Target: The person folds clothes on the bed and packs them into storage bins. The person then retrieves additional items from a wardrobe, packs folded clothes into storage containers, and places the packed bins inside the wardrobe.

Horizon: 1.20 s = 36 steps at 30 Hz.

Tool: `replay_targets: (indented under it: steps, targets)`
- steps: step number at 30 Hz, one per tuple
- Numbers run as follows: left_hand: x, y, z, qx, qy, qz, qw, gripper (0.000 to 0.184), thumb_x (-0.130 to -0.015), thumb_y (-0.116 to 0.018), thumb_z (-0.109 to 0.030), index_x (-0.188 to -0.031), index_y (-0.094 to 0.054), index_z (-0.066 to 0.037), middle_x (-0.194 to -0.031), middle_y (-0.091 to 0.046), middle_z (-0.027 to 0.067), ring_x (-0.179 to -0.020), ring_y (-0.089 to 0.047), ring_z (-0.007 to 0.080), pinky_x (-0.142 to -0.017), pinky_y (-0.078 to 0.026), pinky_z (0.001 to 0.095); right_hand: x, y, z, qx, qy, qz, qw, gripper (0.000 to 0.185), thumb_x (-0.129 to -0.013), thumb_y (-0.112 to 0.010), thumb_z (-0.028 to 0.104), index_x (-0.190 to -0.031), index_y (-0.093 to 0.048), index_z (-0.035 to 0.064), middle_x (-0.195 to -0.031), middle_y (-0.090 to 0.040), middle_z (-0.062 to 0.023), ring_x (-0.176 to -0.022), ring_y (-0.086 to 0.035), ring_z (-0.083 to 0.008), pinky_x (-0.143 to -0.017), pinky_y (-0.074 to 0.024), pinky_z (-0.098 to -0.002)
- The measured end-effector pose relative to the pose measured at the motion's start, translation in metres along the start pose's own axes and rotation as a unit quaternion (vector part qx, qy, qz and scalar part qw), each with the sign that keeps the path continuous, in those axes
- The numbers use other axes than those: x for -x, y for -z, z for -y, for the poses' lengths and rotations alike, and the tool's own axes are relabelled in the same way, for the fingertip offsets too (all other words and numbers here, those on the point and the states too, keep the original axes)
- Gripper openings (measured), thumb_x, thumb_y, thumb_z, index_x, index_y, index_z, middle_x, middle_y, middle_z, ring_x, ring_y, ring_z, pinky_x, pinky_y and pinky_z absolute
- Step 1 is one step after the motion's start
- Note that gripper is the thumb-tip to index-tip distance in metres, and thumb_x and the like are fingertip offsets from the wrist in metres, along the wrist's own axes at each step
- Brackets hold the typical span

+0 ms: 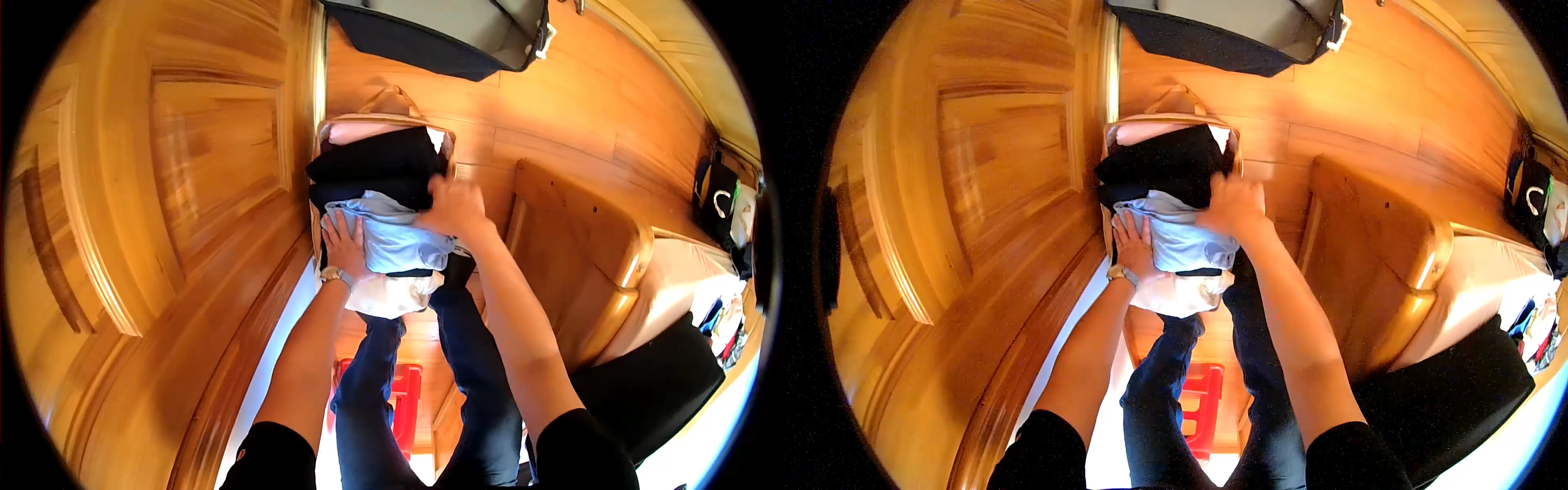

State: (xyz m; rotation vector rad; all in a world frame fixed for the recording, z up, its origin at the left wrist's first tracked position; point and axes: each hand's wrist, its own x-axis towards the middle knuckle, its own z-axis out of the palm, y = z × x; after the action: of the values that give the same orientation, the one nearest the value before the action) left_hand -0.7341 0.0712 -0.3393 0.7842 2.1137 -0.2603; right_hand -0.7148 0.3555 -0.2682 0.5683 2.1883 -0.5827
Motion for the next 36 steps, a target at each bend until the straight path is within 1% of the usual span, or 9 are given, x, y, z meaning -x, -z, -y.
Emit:
replay_targets:
  steps: [2,5,12,16,18,20,25,31,36]
  targets:
    - [0.006,0.002,-0.001,0.008,-0.003,-0.012,1.000,0.164,-0.045,-0.094,-0.066,-0.166,0.002,-0.011,-0.167,0.015,0.0320,-0.151,0.011,0.0589,-0.123,-0.005,0.0655,-0.022,0.023,0.012,-0.010,0.125,-0.307,0.943,0.062,-0.077,-0.080,0.037,-0.131,-0.064,0.0125,-0.129,-0.061,-0.0163,-0.119,-0.059,-0.0335,-0.098,-0.0488,-0.0459]
    - [0.008,0.009,0.000,0.027,-0.001,0.003,1.000,0.161,-0.045,-0.094,-0.067,-0.167,-0.005,-0.014,-0.168,0.011,0.0316,-0.151,0.008,0.0599,-0.123,-0.005,0.0663,-0.063,0.006,0.019,0.133,0.300,-0.242,0.913,0.057,-0.087,-0.075,0.039,-0.140,-0.060,0.0211,-0.130,-0.057,-0.0137,-0.120,-0.054,-0.0307,-0.100,-0.0439,-0.0433]
    - [0.013,0.015,0.012,0.007,0.000,-0.021,1.000,0.150,-0.045,-0.096,-0.063,-0.166,-0.017,-0.025,-0.172,0.004,0.0214,-0.151,-0.008,0.0592,-0.123,-0.020,0.0623,-0.079,-0.080,0.014,-0.009,-0.036,-0.206,0.978,0.041,-0.093,-0.067,0.025,-0.132,-0.056,0.0200,-0.119,-0.058,-0.0155,-0.115,-0.057,-0.0360,-0.098,-0.0490,-0.0470]
    - [0.000,0.041,0.005,-0.057,0.035,0.081,0.994,0.153,-0.045,-0.097,-0.060,-0.166,-0.014,-0.020,-0.171,0.000,0.0216,-0.151,-0.017,0.0575,-0.124,-0.017,0.0607,-0.086,-0.063,0.004,-0.052,0.024,-0.184,0.981,0.039,-0.092,-0.061,0.020,-0.131,-0.056,0.0164,-0.123,-0.056,-0.0192,-0.115,-0.057,-0.0373,-0.099,-0.0495,-0.0473]
    - [0.004,0.043,0.002,-0.030,0.039,0.074,0.996,0.155,-0.045,-0.099,-0.055,-0.166,-0.010,-0.017,-0.171,0.001,0.0235,-0.153,-0.009,0.0551,-0.125,-0.014,0.0611,-0.060,-0.027,0.005,-0.040,0.066,-0.135,0.988,0.057,-0.092,-0.068,0.033,-0.141,-0.051,0.0112,-0.137,-0.051,-0.0276,-0.130,-0.049,-0.0456,-0.107,-0.0445,-0.0561]
    - [0.019,0.047,0.003,-0.023,0.027,0.075,0.997,0.155,-0.046,-0.099,-0.052,-0.166,-0.008,-0.014,-0.170,0.004,0.0258,-0.155,-0.002,0.0525,-0.124,-0.011,0.0618,-0.023,-0.033,0.007,-0.094,0.165,-0.338,0.922,0.083,-0.083,-0.076,0.044,-0.152,-0.043,0.0113,-0.150,-0.039,-0.0365,-0.139,-0.039,-0.0536,-0.115,-0.0365,-0.0572]
    - [0.035,0.032,0.015,0.473,0.020,0.002,0.881,0.160,-0.051,-0.098,-0.057,-0.164,0.004,-0.008,-0.166,0.013,0.0342,-0.154,0.003,0.0546,-0.122,-0.009,0.0656,0.024,-0.050,0.010,-0.030,0.205,-0.054,0.977,0.147,-0.047,-0.098,0.052,-0.165,-0.016,0.0224,-0.166,-0.008,-0.0347,-0.152,-0.011,-0.0567,-0.122,-0.0254,-0.0602]
    - [-0.011,0.003,-0.032,0.129,0.108,0.036,0.985,0.179,-0.041,-0.093,-0.074,-0.158,0.020,-0.001,-0.163,0.015,0.0392,-0.152,0.011,0.0570,-0.124,-0.011,0.0624,-0.024,-0.079,0.007,-0.026,0.155,-0.054,0.986,0.159,-0.034,-0.103,0.034,-0.165,-0.014,0.0325,-0.170,-0.004,-0.0259,-0.156,-0.003,-0.0506,-0.122,-0.0287,-0.0576]
    - [-0.024,-0.042,-0.023,0.061,0.095,-0.098,0.989,0.178,-0.039,-0.094,-0.074,-0.159,0.018,-0.006,-0.167,0.010,0.0309,-0.155,0.002,0.0519,-0.124,-0.015,0.0625,0.018,-0.038,0.021,0.011,0.101,-0.048,0.994,0.125,-0.064,-0.090,0.016,-0.165,-0.018,0.0234,-0.168,-0.012,-0.0290,-0.156,-0.016,-0.0469,-0.119,-0.0340,-0.0528]
